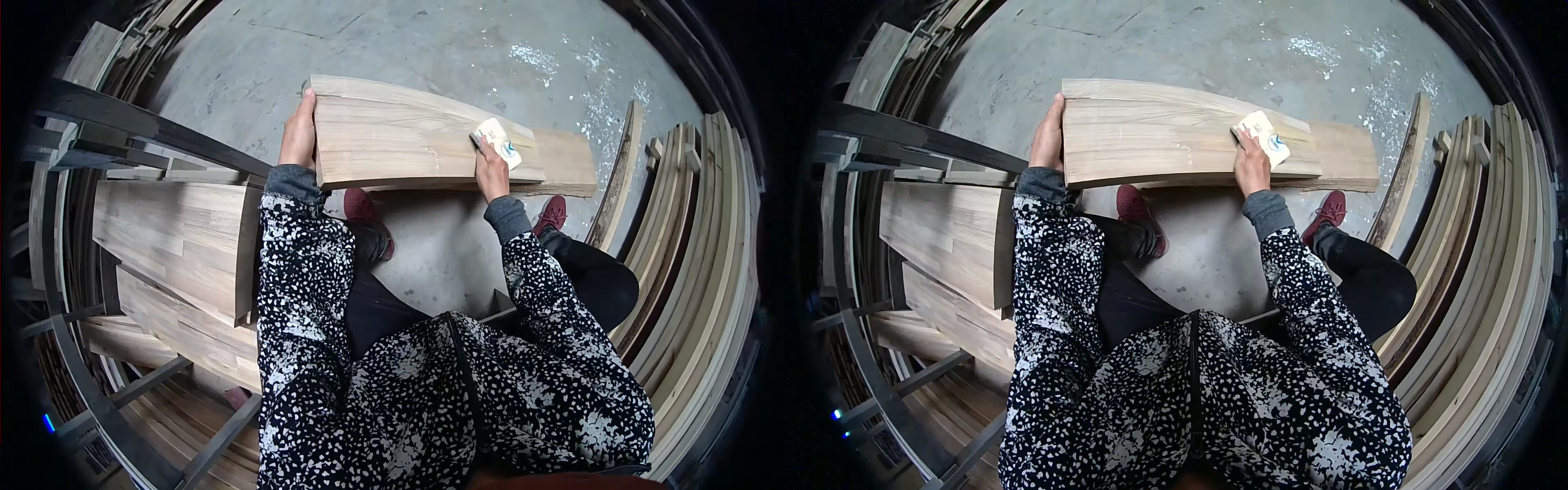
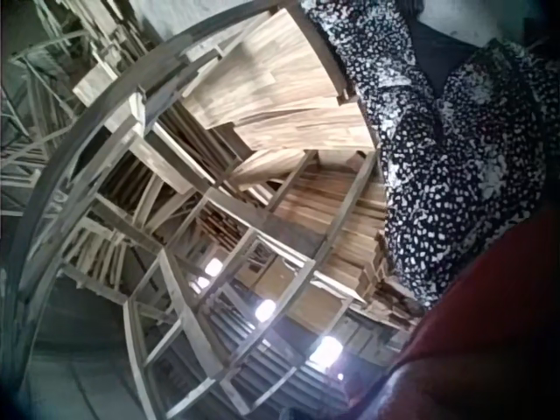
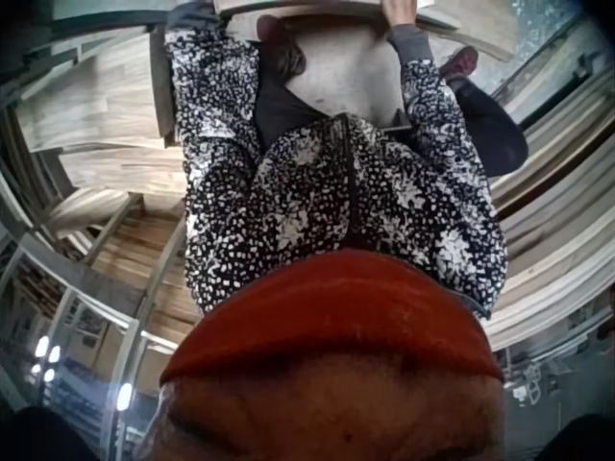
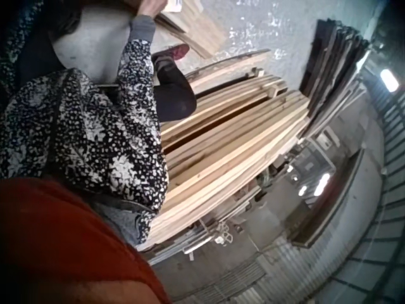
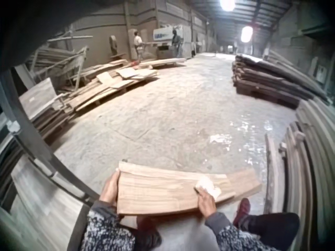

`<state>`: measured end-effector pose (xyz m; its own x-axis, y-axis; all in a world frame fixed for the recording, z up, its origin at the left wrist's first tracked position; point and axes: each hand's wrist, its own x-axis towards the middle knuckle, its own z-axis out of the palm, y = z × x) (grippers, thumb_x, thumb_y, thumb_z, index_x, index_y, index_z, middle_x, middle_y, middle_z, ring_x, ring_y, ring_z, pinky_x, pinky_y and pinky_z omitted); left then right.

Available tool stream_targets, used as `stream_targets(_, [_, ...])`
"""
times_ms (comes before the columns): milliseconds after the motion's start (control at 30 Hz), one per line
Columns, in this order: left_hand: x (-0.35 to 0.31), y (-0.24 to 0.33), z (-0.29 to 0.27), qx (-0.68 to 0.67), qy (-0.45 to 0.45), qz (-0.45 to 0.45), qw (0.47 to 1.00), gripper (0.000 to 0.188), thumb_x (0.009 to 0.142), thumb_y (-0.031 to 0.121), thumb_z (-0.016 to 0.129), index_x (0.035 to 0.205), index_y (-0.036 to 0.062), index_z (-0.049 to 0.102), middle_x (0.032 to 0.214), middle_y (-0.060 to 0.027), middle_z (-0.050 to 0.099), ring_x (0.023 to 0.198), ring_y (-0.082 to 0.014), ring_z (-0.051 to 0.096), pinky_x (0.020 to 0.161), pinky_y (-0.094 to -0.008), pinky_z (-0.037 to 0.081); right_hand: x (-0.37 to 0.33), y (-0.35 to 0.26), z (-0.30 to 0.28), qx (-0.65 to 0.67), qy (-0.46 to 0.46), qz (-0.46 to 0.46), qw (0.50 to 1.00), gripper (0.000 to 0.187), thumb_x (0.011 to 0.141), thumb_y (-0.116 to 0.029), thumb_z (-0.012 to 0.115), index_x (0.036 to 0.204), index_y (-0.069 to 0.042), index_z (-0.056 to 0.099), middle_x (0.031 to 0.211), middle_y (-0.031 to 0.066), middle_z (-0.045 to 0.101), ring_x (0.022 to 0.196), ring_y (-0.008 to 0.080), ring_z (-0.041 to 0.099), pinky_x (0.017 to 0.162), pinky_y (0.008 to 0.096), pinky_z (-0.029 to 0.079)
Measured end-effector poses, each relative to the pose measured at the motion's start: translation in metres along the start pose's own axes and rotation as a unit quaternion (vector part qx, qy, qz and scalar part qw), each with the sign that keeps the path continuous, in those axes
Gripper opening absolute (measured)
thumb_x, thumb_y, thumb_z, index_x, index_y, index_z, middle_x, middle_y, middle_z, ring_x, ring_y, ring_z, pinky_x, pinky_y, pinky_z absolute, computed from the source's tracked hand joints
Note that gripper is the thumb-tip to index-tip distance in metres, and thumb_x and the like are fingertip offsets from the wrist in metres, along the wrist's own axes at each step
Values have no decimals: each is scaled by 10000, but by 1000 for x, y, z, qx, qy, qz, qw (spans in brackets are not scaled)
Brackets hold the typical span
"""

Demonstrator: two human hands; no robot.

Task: Sanding wood planks manually using sandpaper in a manufacturing facility.

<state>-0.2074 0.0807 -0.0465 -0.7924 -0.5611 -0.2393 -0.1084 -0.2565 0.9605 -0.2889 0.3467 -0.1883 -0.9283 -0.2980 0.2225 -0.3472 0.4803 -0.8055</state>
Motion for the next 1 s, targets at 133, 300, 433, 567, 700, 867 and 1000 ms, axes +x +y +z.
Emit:
stream_targets(133, [1, 0, -7, 0, 8, -8, 1000, 493, 893, 384, 377, 1108, -48, 480, 1050, -135, 538, 926, -162, 528, 791, -288, 425, 5, -89, 31, 57, -26, -115, 991, 346, 816, -48, 423, 1146, -92, 518, 1225, 134, 462, 1215, 311, 331, 1016, 341, 246])
stream_targets(300, [-4, 3, 2, -13, -17, -44, 999, 496, 902, 385, 352, 1112, -47, 475, 1048, -137, 539, 912, -162, 536, 771, -283, 439, 27, -171, 55, 61, -83, -212, 972, 389, 808, -43, 410, 1172, -149, 502, 1281, 74, 413, 1241, 271, 298, 1034, 387, 211])
stream_targets(433, [-13, 6, 1, -7, -14, -39, 999, 536, 873, 426, 403, 1140, -36, 451, 1081, -143, 521, 951, -185, 529, 796, -294, 435, 50, -125, 51, 53, -86, -189, 977, 395, 820, -45, 345, 1173, -138, 495, 1261, 117, 429, 1228, 283, 317, 1030, 403, 208])
stream_targets(567, [-13, 9, 0, 17, -11, -25, 999, 591, 843, 472, 446, 1152, -31, 438, 1104, -149, 506, 971, -198, 526, 812, -302, 432, 55, 14, 5, -11, -18, 2, 1000, 342, 806, -52, 358, 1093, -71, 543, 1175, 158, 489, 1141, 316, 414, 993, 313, 298])
stream_targets(700, [-1, 1, 3, 24, -17, -14, 999, 577, 840, 462, 462, 1123, -41, 450, 1053, -145, 525, 935, -183, 536, 784, -287, 439, 52, 43, -7, -56, -4, 76, 996, 330, 799, -61, 372, 1082, -56, 542, 1160, 176, 491, 1127, 313, 424, 997, 325, 295])
stream_targets(867, [6, 0, -6, 19, -11, -40, 999, 563, 838, 451, 473, 1109, -43, 458, 1027, -143, 536, 906, -174, 545, 769, -285, 447, 36, -84, 35, -15, -68, -116, 991, 422, 782, -30, 389, 1177, -136, 493, 1259, 108, 431, 1216, 318, 324, 1026, 392, 228])
stream_targets(1000, [1, 4, -4, -12, -56, -65, 996, 580, 830, 454, 483, 1123, -46, 450, 1040, -145, 533, 898, -180, 549, 772, -293, 449, 7, -137, 31, 61, -121, -192, 972, 444, 783, -40, 427, 1203, -175, 471, 1280, 75, 415, 1250, 283, 275, 1030, 454, 187])
